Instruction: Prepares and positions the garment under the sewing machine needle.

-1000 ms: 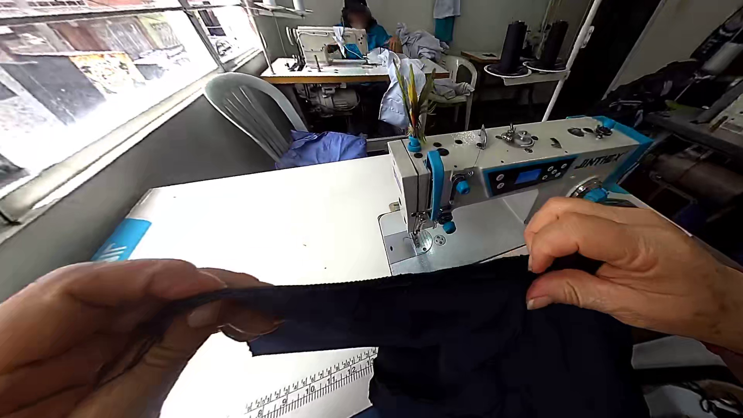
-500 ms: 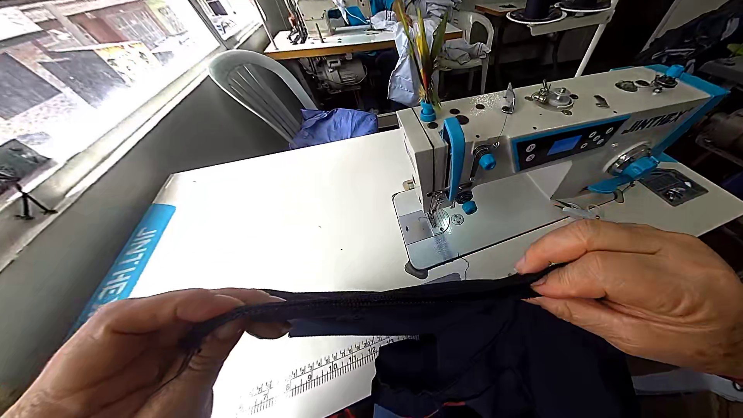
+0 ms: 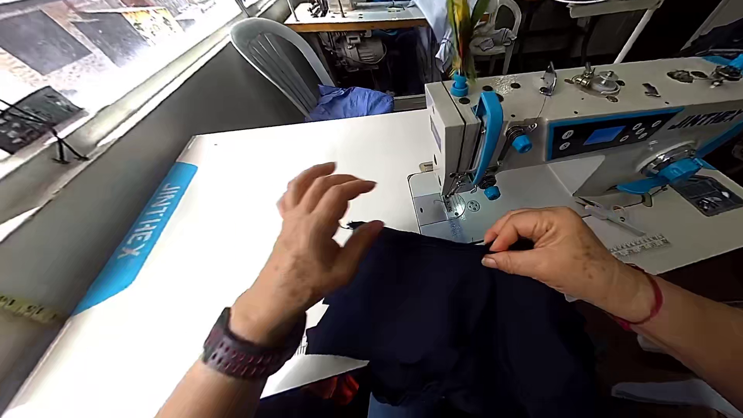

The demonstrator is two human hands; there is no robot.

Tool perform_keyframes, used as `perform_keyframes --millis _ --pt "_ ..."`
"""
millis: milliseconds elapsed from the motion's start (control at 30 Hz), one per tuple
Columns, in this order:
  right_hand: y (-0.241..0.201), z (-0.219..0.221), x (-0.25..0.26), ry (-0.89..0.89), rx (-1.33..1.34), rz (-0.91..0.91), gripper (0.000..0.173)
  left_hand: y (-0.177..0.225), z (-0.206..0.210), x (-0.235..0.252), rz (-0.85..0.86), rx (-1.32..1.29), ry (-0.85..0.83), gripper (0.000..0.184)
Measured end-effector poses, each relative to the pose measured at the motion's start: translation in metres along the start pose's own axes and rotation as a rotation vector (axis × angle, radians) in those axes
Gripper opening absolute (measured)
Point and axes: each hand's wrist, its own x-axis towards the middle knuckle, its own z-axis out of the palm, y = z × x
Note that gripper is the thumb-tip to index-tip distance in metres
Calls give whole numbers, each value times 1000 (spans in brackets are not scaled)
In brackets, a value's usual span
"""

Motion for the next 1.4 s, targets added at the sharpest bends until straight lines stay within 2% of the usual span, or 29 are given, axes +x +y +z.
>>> perform_keyframes --millis 67,100,167,233,300,433,533,667,767,900,1000,1067,1133,1200,1333,1400 --pt "10 17 -4 -6 22 23 6 19 36 12 125 -172 -84 58" --pt "11 22 -6 -3 24 11 6 29 51 15 170 -262 -135 58" --pt "13 27 -9 23 27 -38 5 41 68 18 197 -450 -241 44" --pt "15 27 -11 38 32 -64 5 41 72 18 139 -677 -321 44" --pt "17 27 -15 25 14 -113 5 40 70 14 68 -778 -339 48" --pt "30 26 -19 11 -236 -433 6 46 70 3 -107 -929 -240 41" --pt "39 23 -22 -1 -404 -576 6 43 72 -2 -263 -1083 -258 37" --pt "47 24 -18 4 -510 -713 3 41 68 0 -451 -1028 -400 22" --pt "48 25 -16 1 -512 -739 4 39 69 1 -473 -1016 -425 20" --pt "47 24 -15 -5 -513 -765 4 37 68 0 -523 -1161 -466 23" --pt "45 24 -15 -3 -525 -778 5 34 65 -2 -459 -1233 -499 27" --pt "43 25 -16 -5 -530 -788 5 35 64 -1 -429 -1216 -489 25" --pt "42 26 -16 -15 -536 -801 4 42 64 2 -448 -1101 -438 12" --pt "40 27 -17 -18 -539 -820 3 46 67 2 -474 -1039 -377 9" --pt "37 26 -23 -3 -571 -795 3 51 67 -7 -633 -1214 -325 13" --pt "36 25 -27 7 -596 -776 5 54 66 -12 -647 -1264 -296 15"
